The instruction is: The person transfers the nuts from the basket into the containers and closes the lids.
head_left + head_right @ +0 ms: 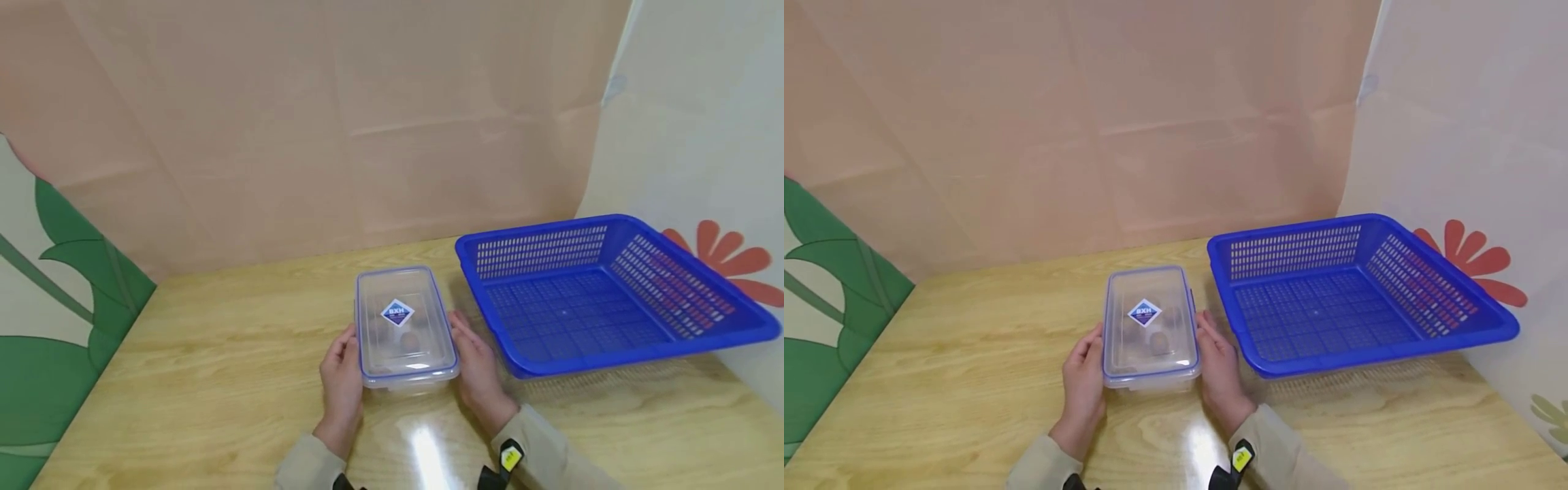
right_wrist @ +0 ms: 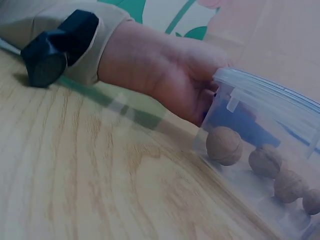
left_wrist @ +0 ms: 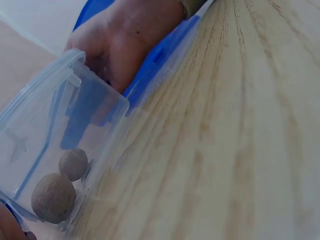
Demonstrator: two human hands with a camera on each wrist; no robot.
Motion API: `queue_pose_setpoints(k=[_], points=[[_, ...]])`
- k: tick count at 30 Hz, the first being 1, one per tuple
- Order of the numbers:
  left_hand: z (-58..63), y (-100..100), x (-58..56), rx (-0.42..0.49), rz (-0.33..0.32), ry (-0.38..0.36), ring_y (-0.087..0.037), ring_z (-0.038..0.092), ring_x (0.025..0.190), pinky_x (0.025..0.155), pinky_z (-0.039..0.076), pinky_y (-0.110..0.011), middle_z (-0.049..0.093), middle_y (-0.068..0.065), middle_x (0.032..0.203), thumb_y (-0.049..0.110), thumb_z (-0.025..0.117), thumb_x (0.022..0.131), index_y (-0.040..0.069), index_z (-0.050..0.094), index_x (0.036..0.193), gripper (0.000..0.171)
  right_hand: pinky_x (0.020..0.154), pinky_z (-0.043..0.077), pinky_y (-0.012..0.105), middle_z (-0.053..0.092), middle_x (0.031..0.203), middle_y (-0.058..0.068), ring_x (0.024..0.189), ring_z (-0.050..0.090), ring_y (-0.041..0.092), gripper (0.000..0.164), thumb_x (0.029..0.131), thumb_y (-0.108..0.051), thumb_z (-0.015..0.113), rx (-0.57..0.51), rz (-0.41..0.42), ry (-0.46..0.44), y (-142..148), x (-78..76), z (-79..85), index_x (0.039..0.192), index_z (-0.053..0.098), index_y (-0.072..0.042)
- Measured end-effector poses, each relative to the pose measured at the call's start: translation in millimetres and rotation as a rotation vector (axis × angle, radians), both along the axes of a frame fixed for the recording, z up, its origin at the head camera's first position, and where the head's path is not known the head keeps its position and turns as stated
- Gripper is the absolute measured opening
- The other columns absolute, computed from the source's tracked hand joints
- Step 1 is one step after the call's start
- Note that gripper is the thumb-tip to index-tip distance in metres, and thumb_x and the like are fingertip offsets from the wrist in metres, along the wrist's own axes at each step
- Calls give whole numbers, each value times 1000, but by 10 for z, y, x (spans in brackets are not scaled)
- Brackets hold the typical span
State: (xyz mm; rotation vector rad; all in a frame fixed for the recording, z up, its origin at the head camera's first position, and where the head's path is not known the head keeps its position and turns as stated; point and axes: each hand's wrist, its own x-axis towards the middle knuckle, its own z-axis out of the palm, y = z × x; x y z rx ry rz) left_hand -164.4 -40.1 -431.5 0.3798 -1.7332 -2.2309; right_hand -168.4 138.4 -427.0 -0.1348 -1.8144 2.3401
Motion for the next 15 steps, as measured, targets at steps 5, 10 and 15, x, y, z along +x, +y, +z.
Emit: queue_pose_setpoints(k=[5,10,15], points=[[33,-43,-23,3,3,1,-27,52,119,93,49,-25,55,-16,129,3,53,91,-1,62,116,27,117,16,34,19,153,13,142,15,21,43,94,-1,42,66,-29,-1,26,-30,41,134,38,10],[73,-98,-35,30,-13,10,-28,44,128,101,42,-29,46,-16,138,-4,54,88,-2,60,117,30,116,18,38,21,152,16,140,18,22,44,92,2,44,100,-34,23,18,-41,102,135,39,9],[103,-88,-61,71,-3,52,-28,44,127,101,42,-26,46,-19,137,-13,52,83,-5,57,120,38,107,35,24,31,147,21,133,32,25,51,91,2,46,115,-25,10,-25,-59,185,140,32,4]])
